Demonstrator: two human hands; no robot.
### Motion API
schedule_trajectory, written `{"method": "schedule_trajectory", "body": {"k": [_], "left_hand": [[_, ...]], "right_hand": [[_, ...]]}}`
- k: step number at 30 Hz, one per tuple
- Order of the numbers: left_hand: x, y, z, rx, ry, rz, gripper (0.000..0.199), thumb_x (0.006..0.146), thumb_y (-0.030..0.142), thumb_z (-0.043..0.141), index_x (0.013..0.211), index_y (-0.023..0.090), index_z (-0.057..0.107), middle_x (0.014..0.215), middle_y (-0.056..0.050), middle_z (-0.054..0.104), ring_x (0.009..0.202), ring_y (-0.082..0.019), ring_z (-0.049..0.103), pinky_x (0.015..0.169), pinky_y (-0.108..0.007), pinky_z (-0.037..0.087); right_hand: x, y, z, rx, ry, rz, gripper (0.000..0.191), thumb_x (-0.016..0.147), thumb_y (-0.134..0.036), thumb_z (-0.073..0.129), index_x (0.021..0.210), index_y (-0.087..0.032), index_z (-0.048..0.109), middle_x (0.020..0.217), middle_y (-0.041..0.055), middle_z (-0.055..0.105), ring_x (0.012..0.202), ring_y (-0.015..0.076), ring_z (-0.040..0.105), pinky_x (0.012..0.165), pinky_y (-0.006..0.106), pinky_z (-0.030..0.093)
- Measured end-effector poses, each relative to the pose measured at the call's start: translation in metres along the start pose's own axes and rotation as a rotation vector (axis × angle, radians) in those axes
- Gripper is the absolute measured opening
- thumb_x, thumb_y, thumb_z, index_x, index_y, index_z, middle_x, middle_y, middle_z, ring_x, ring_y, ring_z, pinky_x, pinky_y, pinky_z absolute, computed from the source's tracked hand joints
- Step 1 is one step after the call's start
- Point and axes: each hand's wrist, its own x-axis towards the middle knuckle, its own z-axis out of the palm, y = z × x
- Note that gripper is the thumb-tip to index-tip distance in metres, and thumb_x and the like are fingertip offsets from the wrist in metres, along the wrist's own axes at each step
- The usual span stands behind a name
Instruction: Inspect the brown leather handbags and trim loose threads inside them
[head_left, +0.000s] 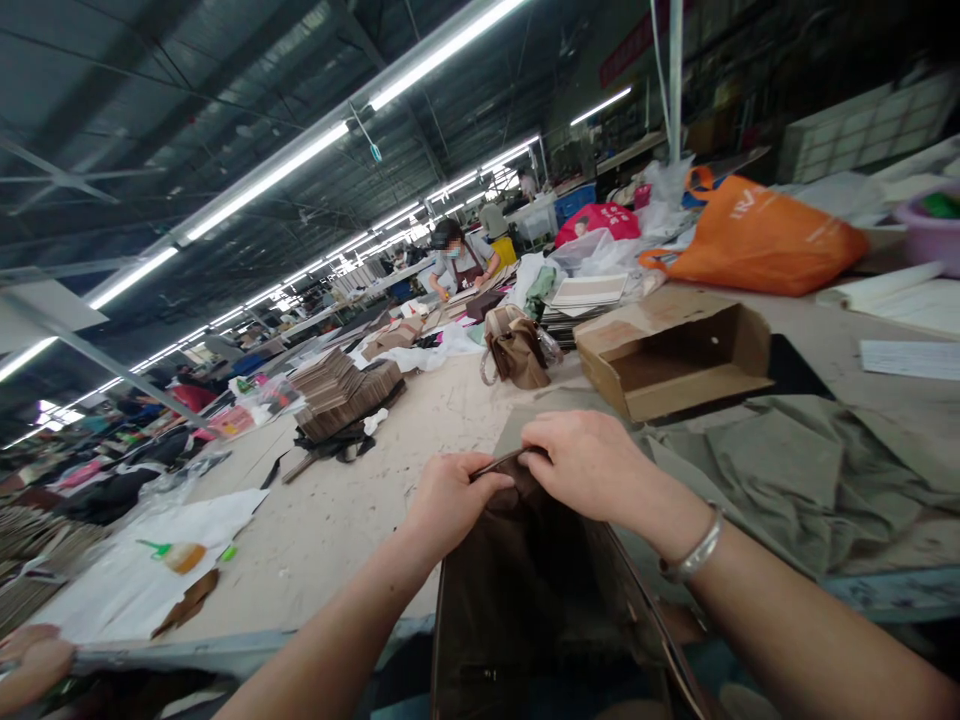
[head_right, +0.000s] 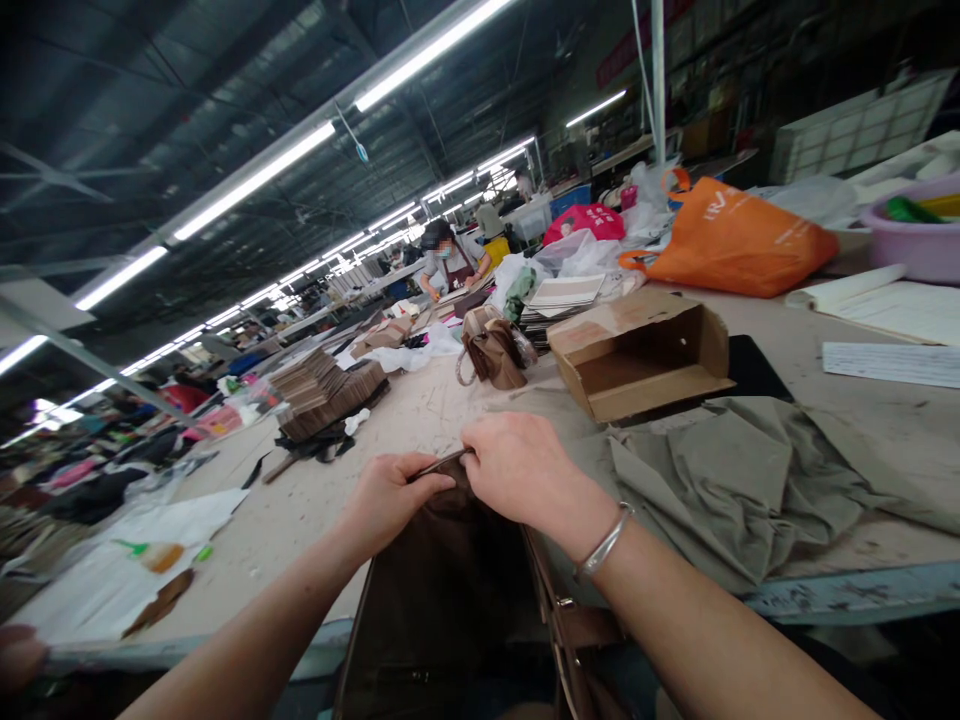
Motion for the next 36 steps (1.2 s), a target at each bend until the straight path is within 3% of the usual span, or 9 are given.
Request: {"method": "schedule_trajectory", "body": {"k": [15, 22, 26, 36], "left_hand": [[0.0031, -0.0068, 0.0023, -0.050, 0.049, -0.027, 0.012, 0.074, 0.025, 0.059, 0.071, 0.018, 0.068, 0.060, 0.004, 0.061, 0.058, -0.010, 0.051, 0.054, -0.020, 0.035], [0.0006, -0.0050, -0.0021, -0.092, -0.054, 0.073, 0.021, 0.077, 0.035, 0.061, 0.090, 0.021, 0.071, 0.079, 0.002, 0.069, 0.073, -0.014, 0.059, 0.064, -0.021, 0.042], [0.0016, -0.0070, -0.0001, -0.084, 0.009, 0.096, 0.024, 0.083, 0.035, 0.053, 0.081, 0.019, 0.072, 0.071, 0.002, 0.068, 0.067, -0.013, 0.057, 0.062, -0.021, 0.040], [0.0037, -0.0034, 0.0026, -0.025, 0.097, 0.086, 0.017, 0.079, 0.026, 0.057, 0.067, 0.017, 0.067, 0.059, 0.004, 0.059, 0.059, -0.010, 0.051, 0.057, -0.021, 0.035]], "right_hand": [[0.0011, -0.0014, 0.0006, -0.030, 0.018, 0.012, 0.019, 0.081, -0.030, 0.049, 0.070, -0.022, 0.061, 0.073, 0.0014, 0.064, 0.070, 0.0170, 0.056, 0.056, 0.029, 0.025], [0.0011, -0.0024, 0.0006, -0.010, 0.018, 0.015, 0.019, 0.081, -0.029, 0.048, 0.068, -0.021, 0.059, 0.072, 0.0011, 0.063, 0.068, 0.0163, 0.055, 0.055, 0.029, 0.023], [0.0007, -0.0026, 0.0008, -0.012, 0.022, 0.018, 0.019, 0.081, -0.029, 0.048, 0.068, -0.021, 0.059, 0.072, 0.0014, 0.063, 0.068, 0.0164, 0.055, 0.055, 0.029, 0.023], [-0.0002, -0.0058, -0.0010, -0.013, 0.006, 0.009, 0.020, 0.082, -0.029, 0.048, 0.071, -0.021, 0.061, 0.074, 0.0022, 0.065, 0.071, 0.0172, 0.057, 0.057, 0.030, 0.027]]}}
